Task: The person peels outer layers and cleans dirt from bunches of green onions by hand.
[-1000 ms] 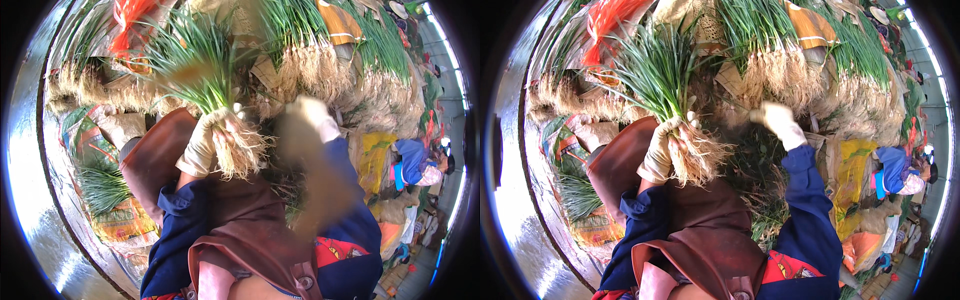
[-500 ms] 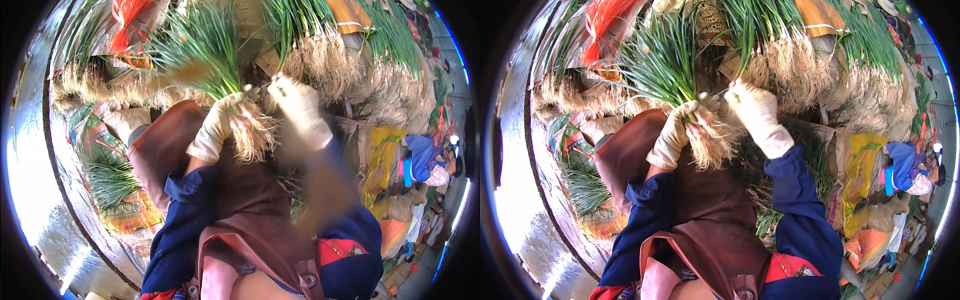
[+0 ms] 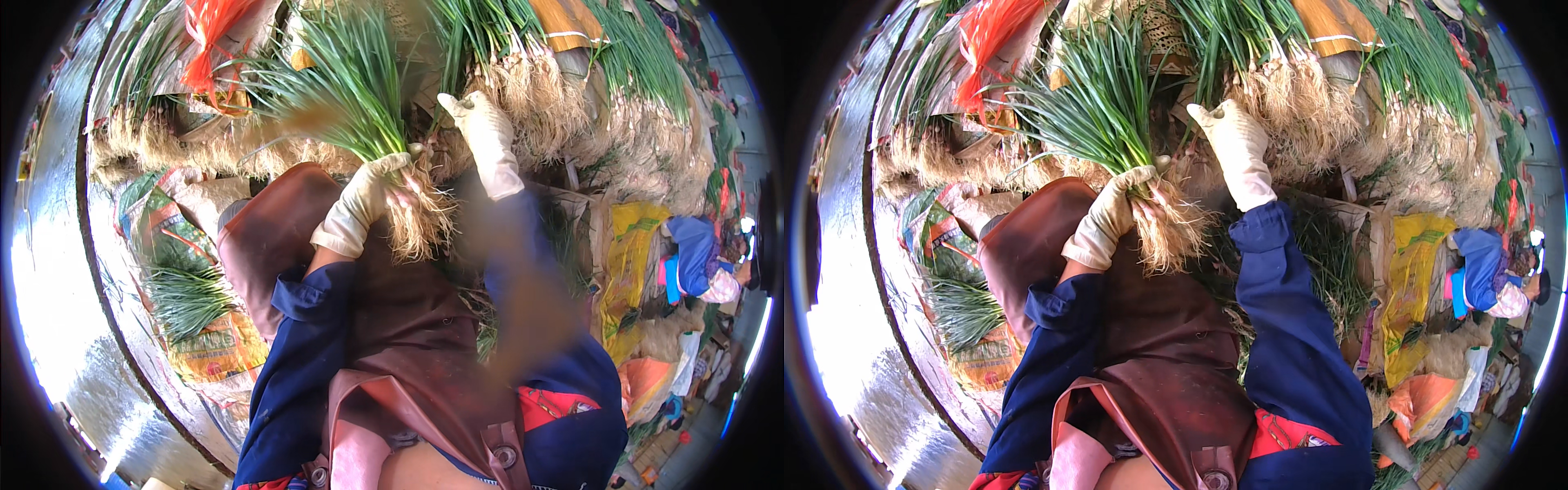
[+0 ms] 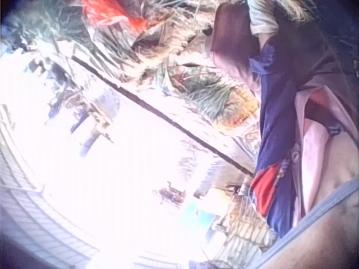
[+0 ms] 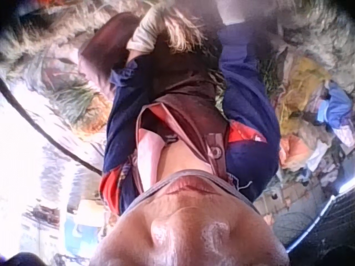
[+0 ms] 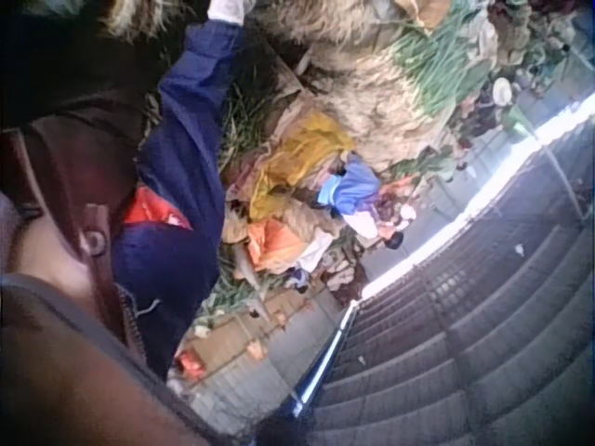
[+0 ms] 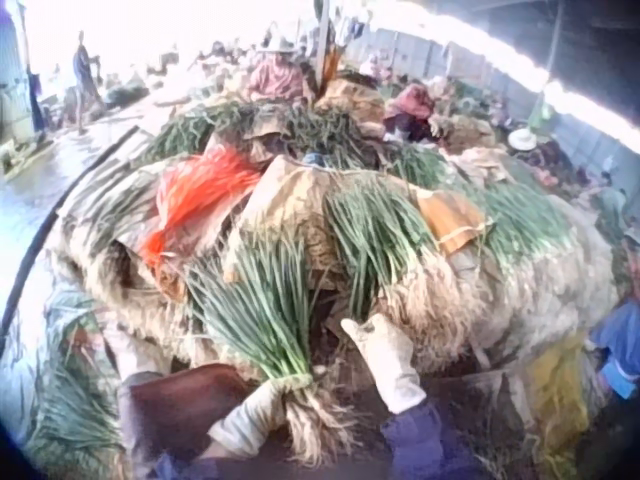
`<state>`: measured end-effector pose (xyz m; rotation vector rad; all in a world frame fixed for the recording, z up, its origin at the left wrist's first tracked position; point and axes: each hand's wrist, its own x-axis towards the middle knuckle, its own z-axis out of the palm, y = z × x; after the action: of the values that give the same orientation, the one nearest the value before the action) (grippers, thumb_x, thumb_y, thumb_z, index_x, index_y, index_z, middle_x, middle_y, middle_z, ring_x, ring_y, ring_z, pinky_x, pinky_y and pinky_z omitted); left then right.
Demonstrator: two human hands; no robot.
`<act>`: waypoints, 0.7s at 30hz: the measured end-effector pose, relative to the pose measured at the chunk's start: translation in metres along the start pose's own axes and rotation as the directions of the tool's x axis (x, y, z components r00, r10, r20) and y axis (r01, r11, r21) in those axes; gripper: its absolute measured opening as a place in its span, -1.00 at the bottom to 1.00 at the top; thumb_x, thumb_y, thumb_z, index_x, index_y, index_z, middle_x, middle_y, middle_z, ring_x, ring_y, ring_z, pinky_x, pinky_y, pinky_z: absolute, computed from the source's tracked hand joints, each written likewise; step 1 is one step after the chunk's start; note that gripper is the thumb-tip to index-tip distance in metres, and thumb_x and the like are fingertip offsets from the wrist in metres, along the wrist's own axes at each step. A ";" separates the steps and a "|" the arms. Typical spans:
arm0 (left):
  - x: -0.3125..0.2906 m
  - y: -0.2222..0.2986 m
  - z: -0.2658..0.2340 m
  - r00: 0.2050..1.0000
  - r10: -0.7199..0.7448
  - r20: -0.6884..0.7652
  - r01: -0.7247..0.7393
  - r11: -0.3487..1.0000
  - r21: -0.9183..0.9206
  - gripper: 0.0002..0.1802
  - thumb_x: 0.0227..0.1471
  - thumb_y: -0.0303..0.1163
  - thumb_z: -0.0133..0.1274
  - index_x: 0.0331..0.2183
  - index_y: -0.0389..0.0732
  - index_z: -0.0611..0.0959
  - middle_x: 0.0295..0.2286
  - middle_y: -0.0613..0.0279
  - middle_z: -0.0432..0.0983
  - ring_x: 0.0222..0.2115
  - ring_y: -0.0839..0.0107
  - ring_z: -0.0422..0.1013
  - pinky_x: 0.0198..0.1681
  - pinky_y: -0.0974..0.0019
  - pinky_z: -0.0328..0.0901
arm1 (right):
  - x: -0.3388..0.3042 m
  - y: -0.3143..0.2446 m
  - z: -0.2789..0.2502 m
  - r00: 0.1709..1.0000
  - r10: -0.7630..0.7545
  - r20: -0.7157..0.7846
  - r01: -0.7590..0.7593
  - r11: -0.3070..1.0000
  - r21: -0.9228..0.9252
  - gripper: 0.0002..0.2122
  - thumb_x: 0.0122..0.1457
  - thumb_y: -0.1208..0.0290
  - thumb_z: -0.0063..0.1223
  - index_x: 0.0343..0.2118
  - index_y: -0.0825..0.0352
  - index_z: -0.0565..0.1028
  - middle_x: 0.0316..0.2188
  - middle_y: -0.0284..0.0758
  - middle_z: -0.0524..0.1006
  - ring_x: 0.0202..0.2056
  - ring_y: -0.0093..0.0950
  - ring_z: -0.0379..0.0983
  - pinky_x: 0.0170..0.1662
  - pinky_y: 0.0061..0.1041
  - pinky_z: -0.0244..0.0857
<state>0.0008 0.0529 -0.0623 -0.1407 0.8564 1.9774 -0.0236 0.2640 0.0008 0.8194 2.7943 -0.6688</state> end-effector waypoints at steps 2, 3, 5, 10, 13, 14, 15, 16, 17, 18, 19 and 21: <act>0.000 0.002 0.005 1.000 -0.016 0.016 0.016 1.000 0.000 -0.53 -0.01 -0.20 0.01 -0.07 -0.22 0.46 -0.57 0.04 0.51 -0.68 0.20 0.46 -0.73 0.39 0.32 | -0.010 -0.019 -0.003 1.000 -0.001 0.031 0.005 0.988 -0.157 -0.42 0.00 -0.24 -0.09 -0.27 0.31 0.44 -0.47 -0.35 0.56 -0.42 -0.45 0.48 -0.25 -0.40 0.28; -0.006 0.002 -0.008 0.999 0.003 -0.033 -0.003 1.000 0.015 -0.53 -0.02 -0.20 0.02 -0.08 -0.24 0.47 -0.57 0.05 0.51 -0.68 0.20 0.46 -0.73 0.40 0.31 | -0.011 -0.030 0.015 0.996 -0.070 0.046 0.078 0.973 -0.215 -0.39 -0.01 -0.26 -0.11 -0.24 0.31 0.44 -0.47 -0.35 0.56 -0.40 -0.41 0.49 -0.22 -0.36 0.27; -0.004 0.001 0.001 0.999 0.036 -0.027 -0.035 0.999 0.036 -0.53 -0.03 -0.19 0.03 -0.10 -0.26 0.49 -0.56 0.04 0.51 -0.69 0.21 0.46 -0.75 0.42 0.30 | -0.008 -0.029 0.019 0.975 -0.079 0.208 0.072 0.997 0.040 -0.56 0.06 0.06 0.06 -0.16 0.36 0.41 -0.30 -0.21 0.53 -0.32 -0.52 0.49 -0.30 -0.55 0.33; -0.005 0.001 0.010 0.999 0.046 0.021 -0.047 0.998 0.042 -0.56 0.00 -0.27 -0.02 -0.08 -0.29 0.47 -0.48 0.07 0.53 -0.69 0.35 0.44 -0.76 0.51 0.28 | -0.019 0.004 0.057 0.934 -0.266 0.240 -0.078 0.504 0.860 -0.79 0.17 0.41 -0.06 -0.20 0.43 0.37 -0.31 -0.26 0.47 -0.58 -0.59 0.28 -0.54 -0.63 0.25; -0.014 0.002 0.005 0.996 0.080 -0.028 -0.081 0.996 -0.025 -0.59 0.01 -0.32 -0.04 -0.09 -0.31 0.47 -0.39 0.11 0.54 -0.58 0.39 0.47 -0.73 0.52 0.31 | -0.043 -0.013 0.049 0.831 -0.187 0.524 -0.503 0.149 0.851 -0.82 0.19 0.39 -0.17 -0.36 0.39 0.41 -0.47 -0.35 0.47 -0.59 -0.59 0.30 -0.56 -0.65 0.14; -0.016 0.004 0.008 0.995 0.093 -0.046 -0.095 0.995 -0.041 -0.60 0.00 -0.33 -0.04 -0.10 -0.31 0.48 -0.36 0.13 0.54 -0.53 0.39 0.48 -0.71 0.51 0.33 | -0.039 -0.002 0.061 0.935 -0.196 0.295 -0.208 0.372 0.905 -0.84 0.19 0.40 -0.14 -0.33 0.38 0.44 -0.40 -0.36 0.50 -0.54 -0.58 0.36 -0.51 -0.63 0.21; -0.007 -0.001 0.003 0.997 0.072 -0.025 -0.072 0.997 -0.003 -0.61 -0.02 -0.38 -0.02 -0.12 -0.33 0.48 -0.30 0.16 0.52 -0.40 0.38 0.48 -0.65 0.48 0.37 | -0.029 0.025 0.075 0.969 -0.244 0.042 0.107 0.565 0.818 -0.85 0.18 0.42 -0.10 -0.31 0.37 0.46 -0.33 -0.36 0.52 -0.49 -0.56 0.42 -0.46 -0.62 0.28; -0.006 0.000 0.001 0.996 0.058 -0.068 -0.055 0.997 0.052 -0.61 -0.04 -0.39 -0.01 -0.12 -0.33 0.48 -0.30 0.16 0.52 -0.38 0.37 0.47 -0.63 0.47 0.38 | -0.028 0.034 0.080 0.978 -0.205 -0.029 0.142 0.565 0.813 -0.84 0.18 0.41 -0.09 -0.28 0.35 0.47 -0.28 -0.36 0.52 -0.43 -0.54 0.45 -0.40 -0.60 0.32; -0.006 -0.001 0.001 0.993 0.046 -0.109 -0.035 0.994 0.106 -0.60 -0.05 -0.41 0.00 -0.12 -0.33 0.48 -0.30 0.15 0.51 -0.35 0.36 0.47 -0.61 0.45 0.39 | -0.027 0.044 0.084 0.982 -0.161 -0.102 0.177 0.571 0.802 -0.83 0.17 0.40 -0.07 -0.26 0.34 0.49 -0.22 -0.35 0.53 -0.38 -0.53 0.48 -0.34 -0.58 0.36; -0.013 0.001 0.000 0.994 0.074 -0.084 -0.068 0.995 0.066 -0.60 -0.06 -0.42 0.01 -0.12 -0.34 0.47 -0.29 0.15 0.51 -0.35 0.36 0.47 -0.62 0.44 0.40 | -0.034 0.050 0.082 0.999 -0.005 0.048 -0.043 0.383 0.923 -0.81 0.18 0.38 -0.08 -0.23 0.33 0.48 -0.18 -0.33 0.51 -0.31 -0.50 0.49 -0.28 -0.56 0.36; -0.020 0.004 0.000 0.993 0.104 -0.062 -0.103 0.994 0.026 -0.59 -0.06 -0.42 0.01 -0.11 -0.34 0.47 -0.28 0.15 0.50 -0.34 0.36 0.47 -0.62 0.43 0.40 | -0.040 0.055 0.080 0.969 0.150 0.196 -0.216 0.128 0.968 -0.79 0.18 0.35 -0.08 -0.20 0.33 0.48 -0.14 -0.32 0.50 -0.25 -0.48 0.50 -0.22 -0.54 0.37; -0.016 0.002 0.011 0.988 0.150 -0.024 -0.150 0.989 0.003 -0.56 -0.06 -0.44 0.00 -0.09 -0.37 0.42 -0.27 0.12 0.50 -0.33 0.34 0.46 -0.63 0.42 0.41 | -0.042 0.110 0.063 0.975 0.173 0.136 -0.219 0.830 0.514 -0.66 0.07 0.19 0.01 -0.14 0.27 0.46 -0.12 -0.27 0.48 -0.16 -0.43 0.44 -0.12 -0.48 0.31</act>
<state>0.0106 0.0476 -0.0463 -0.1023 0.9063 2.1187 0.0732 0.2977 -0.0848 1.1154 2.4172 -1.4270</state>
